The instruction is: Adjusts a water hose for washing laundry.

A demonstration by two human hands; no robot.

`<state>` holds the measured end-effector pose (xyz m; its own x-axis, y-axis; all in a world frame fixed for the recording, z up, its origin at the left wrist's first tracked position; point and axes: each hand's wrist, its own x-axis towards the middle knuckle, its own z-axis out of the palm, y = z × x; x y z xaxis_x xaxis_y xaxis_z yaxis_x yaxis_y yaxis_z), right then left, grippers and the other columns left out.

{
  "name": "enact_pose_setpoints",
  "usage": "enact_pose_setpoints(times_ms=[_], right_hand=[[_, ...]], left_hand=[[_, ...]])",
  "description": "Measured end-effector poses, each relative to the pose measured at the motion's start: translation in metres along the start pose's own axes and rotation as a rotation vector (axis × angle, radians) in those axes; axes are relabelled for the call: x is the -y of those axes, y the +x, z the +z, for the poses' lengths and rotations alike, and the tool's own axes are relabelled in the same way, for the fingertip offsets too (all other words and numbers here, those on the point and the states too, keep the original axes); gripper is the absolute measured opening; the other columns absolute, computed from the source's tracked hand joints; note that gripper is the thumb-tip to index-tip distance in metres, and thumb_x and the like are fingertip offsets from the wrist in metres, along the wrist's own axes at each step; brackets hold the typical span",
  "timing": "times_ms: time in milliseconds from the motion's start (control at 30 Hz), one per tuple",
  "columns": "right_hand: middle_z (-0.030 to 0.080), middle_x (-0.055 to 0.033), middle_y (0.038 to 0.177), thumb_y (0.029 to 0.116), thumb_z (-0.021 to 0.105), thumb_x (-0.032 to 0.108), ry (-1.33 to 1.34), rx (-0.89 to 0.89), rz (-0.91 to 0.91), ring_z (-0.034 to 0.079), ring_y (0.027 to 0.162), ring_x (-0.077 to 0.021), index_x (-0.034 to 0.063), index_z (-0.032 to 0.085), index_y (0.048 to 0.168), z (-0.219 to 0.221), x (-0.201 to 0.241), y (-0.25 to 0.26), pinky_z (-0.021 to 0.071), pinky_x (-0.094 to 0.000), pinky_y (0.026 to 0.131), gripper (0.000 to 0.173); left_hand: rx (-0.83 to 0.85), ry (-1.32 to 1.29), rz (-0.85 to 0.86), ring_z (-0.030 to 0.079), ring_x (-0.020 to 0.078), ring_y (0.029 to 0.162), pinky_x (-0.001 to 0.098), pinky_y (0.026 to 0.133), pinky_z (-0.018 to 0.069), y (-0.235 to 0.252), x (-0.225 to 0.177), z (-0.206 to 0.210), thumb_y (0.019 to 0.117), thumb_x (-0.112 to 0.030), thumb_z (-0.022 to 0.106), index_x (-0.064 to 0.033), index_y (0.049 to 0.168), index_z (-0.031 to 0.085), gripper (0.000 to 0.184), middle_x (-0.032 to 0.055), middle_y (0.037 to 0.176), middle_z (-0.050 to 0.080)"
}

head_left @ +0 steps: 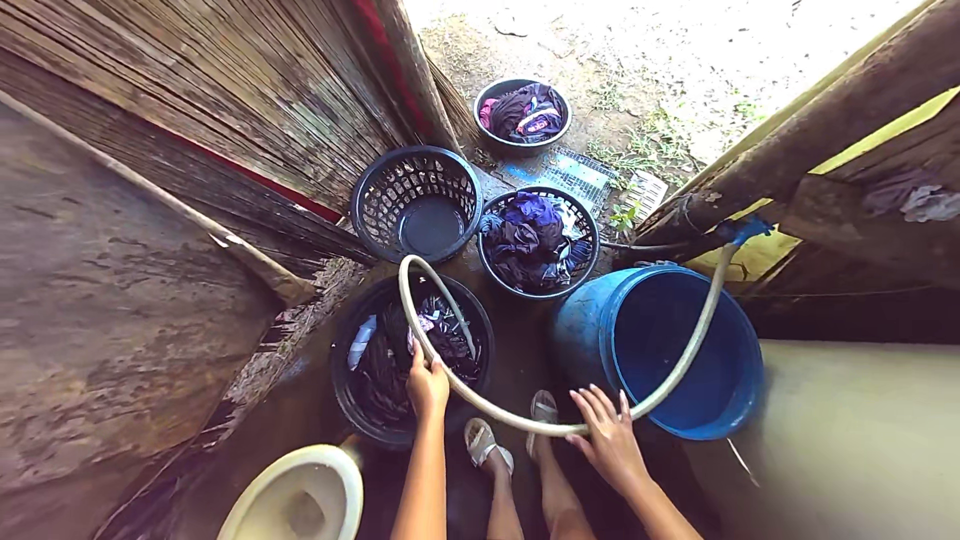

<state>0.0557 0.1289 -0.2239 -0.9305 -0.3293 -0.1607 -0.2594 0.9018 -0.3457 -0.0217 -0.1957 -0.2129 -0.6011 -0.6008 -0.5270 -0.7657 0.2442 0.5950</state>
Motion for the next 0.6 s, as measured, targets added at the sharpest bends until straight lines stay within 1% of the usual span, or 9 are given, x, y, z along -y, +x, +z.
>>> enact_pose_setpoints(times_ms=[67, 133, 233, 300, 367, 433, 500, 567, 600], right_hand=[[0.061, -0.0146, 0.143, 0.0943, 0.071, 0.043, 0.053, 0.479, 0.154, 0.042, 0.147, -0.0359, 0.0088, 0.054, 0.148, -0.016, 0.009, 0.026, 0.0022, -0.0723, 0.121, 0.066], [0.062, -0.0178, 0.138, 0.0975, 0.068, 0.038, 0.054, 0.641, 0.187, 0.047, 0.141, -0.0363, 0.0050, 0.055, 0.143, -0.021, 0.008, 0.042, 0.0065, -0.0695, 0.122, 0.058], [0.071, -0.0212, 0.111, 0.0964, 0.068, 0.027, -0.021, 0.377, 0.121, 0.064, 0.117, -0.0413, 0.0015, 0.069, 0.119, -0.031, 0.006, 0.047, 0.0278, -0.0693, 0.114, 0.034], [0.073, -0.0184, 0.099, 0.0851, 0.079, 0.026, -0.131, 0.077, 0.056, 0.069, 0.103, -0.0430, 0.0041, 0.075, 0.101, -0.038, 0.010, 0.050, 0.0363, -0.0759, 0.103, 0.027], [0.073, -0.0135, 0.091, 0.0756, 0.085, 0.031, -0.244, -0.154, 0.010, 0.071, 0.093, -0.0392, 0.0094, 0.076, 0.089, -0.038, 0.015, 0.057, 0.0450, -0.0741, 0.092, 0.027], [0.073, -0.0109, 0.088, 0.0749, 0.085, 0.032, -0.266, -0.251, -0.010, 0.072, 0.087, -0.0347, 0.0126, 0.077, 0.086, -0.033, 0.024, 0.071, 0.0501, -0.0683, 0.087, 0.025], [0.073, -0.0107, 0.087, 0.0791, 0.083, 0.033, -0.215, -0.232, -0.015, 0.073, 0.087, -0.0331, 0.0137, 0.078, 0.090, -0.029, 0.033, 0.089, 0.0506, -0.0677, 0.089, 0.023], [0.073, -0.0154, 0.090, 0.0822, 0.082, 0.031, -0.100, -0.169, -0.002, 0.072, 0.091, -0.0366, 0.0116, 0.079, 0.095, -0.027, 0.039, 0.108, 0.0497, -0.0671, 0.090, 0.023], [0.073, -0.0173, 0.091, 0.0831, 0.082, 0.030, -0.044, -0.145, -0.005, 0.071, 0.092, -0.0379, 0.0103, 0.079, 0.096, -0.027, 0.040, 0.120, 0.0501, -0.0648, 0.088, 0.024]], left_hand=[[0.019, 0.020, 0.024, 0.071, 0.0402, 0.095, 0.0557, 0.082, 0.0581, 0.015, -0.027, -0.001, 0.1049, -0.010, 0.053, -0.0087, 0.162, 0.029, 0.062, 0.0293, 0.120, 0.066], [0.038, 0.091, 0.054, 0.070, 0.0407, 0.101, 0.0556, 0.086, 0.0573, 0.027, -0.055, -0.004, 0.1051, -0.012, 0.052, -0.0094, 0.161, 0.030, 0.060, 0.0289, 0.125, 0.064], [0.035, 0.242, 0.091, 0.063, 0.0438, 0.120, 0.0596, 0.102, 0.0468, 0.041, -0.082, -0.011, 0.1063, -0.016, 0.049, -0.0127, 0.159, 0.038, 0.054, 0.0277, 0.131, 0.064], [0.029, 0.261, 0.099, 0.060, 0.0461, 0.124, 0.0612, 0.105, 0.0446, 0.053, -0.077, -0.015, 0.1079, -0.018, 0.046, -0.0098, 0.157, 0.041, 0.050, 0.0291, 0.133, 0.063], [0.030, 0.246, 0.081, 0.060, 0.0485, 0.124, 0.0627, 0.105, 0.0449, 0.064, -0.061, -0.021, 0.1091, -0.018, 0.043, -0.0059, 0.158, 0.038, 0.050, 0.0324, 0.133, 0.061], [0.006, 0.280, 0.038, 0.055, 0.0516, 0.129, 0.0634, 0.107, 0.0425, 0.070, -0.047, -0.030, 0.1104, -0.018, 0.039, -0.0063, 0.160, 0.033, 0.051, 0.0361, 0.140, 0.054], [-0.045, 0.380, 0.031, 0.042, 0.0554, 0.138, 0.0657, 0.109, 0.0391, 0.067, -0.036, -0.036, 0.1106, -0.021, 0.040, -0.0080, 0.160, 0.034, 0.051, 0.0358, 0.156, 0.035], [-0.016, 0.518, 0.187, 0.019, 0.0533, 0.151, 0.0726, 0.116, 0.0177, 0.055, -0.035, -0.042, 0.1093, -0.020, 0.044, -0.0028, 0.150, 0.049, 0.045, 0.0289, 0.165, 0.023], [0.035, 0.576, 0.333, 0.016, 0.0524, 0.153, 0.0757, 0.117, 0.0047, 0.050, -0.040, -0.041, 0.1077, -0.018, 0.047, 0.0029, 0.136, 0.061, 0.038, 0.0290, 0.161, 0.033]])
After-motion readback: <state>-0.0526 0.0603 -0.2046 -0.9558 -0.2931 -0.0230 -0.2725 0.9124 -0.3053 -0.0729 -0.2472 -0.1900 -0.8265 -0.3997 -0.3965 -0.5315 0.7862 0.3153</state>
